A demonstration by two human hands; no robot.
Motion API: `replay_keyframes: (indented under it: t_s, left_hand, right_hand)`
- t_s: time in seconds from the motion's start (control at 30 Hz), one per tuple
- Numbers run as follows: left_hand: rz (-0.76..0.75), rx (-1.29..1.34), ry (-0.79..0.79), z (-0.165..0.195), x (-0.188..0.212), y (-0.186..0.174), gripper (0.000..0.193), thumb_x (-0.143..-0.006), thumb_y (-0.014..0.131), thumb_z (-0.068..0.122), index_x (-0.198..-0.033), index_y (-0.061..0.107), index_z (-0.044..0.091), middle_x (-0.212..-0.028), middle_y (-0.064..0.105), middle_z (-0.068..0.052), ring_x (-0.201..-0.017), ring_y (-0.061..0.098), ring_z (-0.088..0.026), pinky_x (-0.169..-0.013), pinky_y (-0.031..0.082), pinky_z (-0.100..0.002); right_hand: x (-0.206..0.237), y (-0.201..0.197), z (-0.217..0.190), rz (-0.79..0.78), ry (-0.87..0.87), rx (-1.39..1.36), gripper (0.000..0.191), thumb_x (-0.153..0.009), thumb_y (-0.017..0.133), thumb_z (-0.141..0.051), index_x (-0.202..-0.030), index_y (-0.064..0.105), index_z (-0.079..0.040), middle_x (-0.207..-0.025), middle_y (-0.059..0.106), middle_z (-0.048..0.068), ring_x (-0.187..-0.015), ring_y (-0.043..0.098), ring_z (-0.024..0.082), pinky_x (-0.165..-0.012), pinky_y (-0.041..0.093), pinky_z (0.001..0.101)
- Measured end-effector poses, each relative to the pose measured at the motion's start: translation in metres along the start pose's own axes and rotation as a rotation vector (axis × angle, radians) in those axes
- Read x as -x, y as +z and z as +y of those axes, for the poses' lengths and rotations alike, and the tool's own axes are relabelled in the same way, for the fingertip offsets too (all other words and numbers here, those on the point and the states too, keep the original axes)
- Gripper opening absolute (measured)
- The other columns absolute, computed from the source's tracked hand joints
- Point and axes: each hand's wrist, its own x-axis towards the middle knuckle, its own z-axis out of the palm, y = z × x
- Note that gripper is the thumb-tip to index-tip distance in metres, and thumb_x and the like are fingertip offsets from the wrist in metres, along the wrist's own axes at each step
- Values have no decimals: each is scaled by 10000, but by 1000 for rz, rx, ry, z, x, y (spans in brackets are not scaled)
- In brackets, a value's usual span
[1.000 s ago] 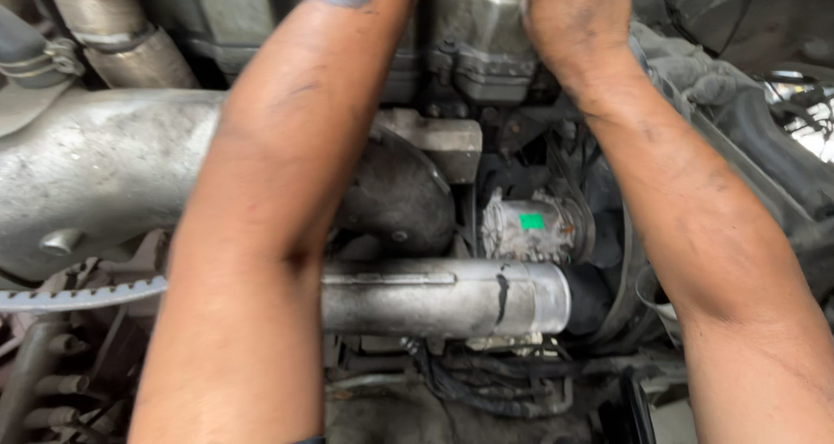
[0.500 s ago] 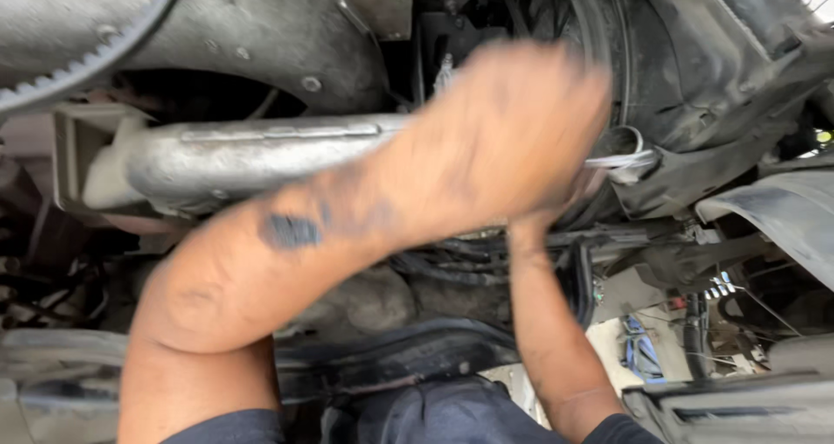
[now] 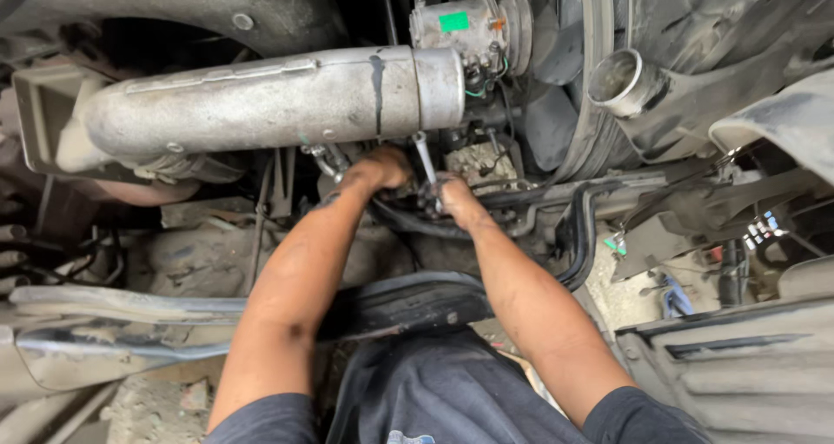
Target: The person works under a vehicle, using a wrench and ratchet to loosen and tighten bolts on the exhaust manifold and surrounding engine components. They repeatedly reach into tight spaces to adjust fasteners and inspect the area.
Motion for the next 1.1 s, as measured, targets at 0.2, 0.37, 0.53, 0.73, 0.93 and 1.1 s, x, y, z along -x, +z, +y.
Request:
replay_keyframes:
  t_s: [0.2,0.37,0.53,0.73,0.93,1.1]
  left_hand:
    - [745,1281,-45,-11,-37,16,498,-898,744,257,-1271,594,-36,-1279,664,-189,-1156,619,-324,-1008,471,-406]
    - [614,1327,-62,-14,-36,12,560,-819,685,234,-1300,615,-43,-1304,682,-204,-1182,636,-344,-994,508,-403]
    - [593,711,58,-26,-23,3,590,-902,615,415,-1346,629,26,-1442,572,-254,-1417,473,-397,-1178,369,-417]
    - [666,429,-19,-25,-31,1,614,-926,566,494,-1413,589,121,-1516,493,-222,-1448,376,-421,-1194,295,-477]
    - [375,180,-2,-37,-38,6,605,-912,556,503,-1426,562,183,-1541,464,-173,-1449,370,-391,-1188,285,-476]
    - [340,193,25,-57,-32,-4,620,-917,554,493,-1450,531,179,-1561,433,-169,-1466,339,-383,-1200,262,-472]
  right_hand:
    - [-3,23,-37,-16,7,-218,225,-1010,572,-282,-949,660,-85,-733,667,70,-604,637,222,-524,554,396]
    - [-37,57,-54,122,67,-91,205,-962,561,-256,-1010,692,-106,-881,723,26,-775,677,194,-649,580,396]
    - [-44,93,-42,285,-134,-246,206,-909,584,-152,-950,706,9,-854,737,120,-736,718,291,-619,617,426]
    - [-35,66,-56,171,-77,-379,202,-919,598,-164,-1033,709,-39,-892,730,123,-761,706,267,-664,589,401]
    - [-38,32,-47,95,-178,-669,215,-1046,547,-243,-1141,668,-93,-1132,704,77,-1010,640,234,-872,532,385]
    - [-56,40,-44,118,-268,-926,359,-1050,481,-250,-1321,599,-45,-1384,597,125,-1158,558,280,-1017,505,426]
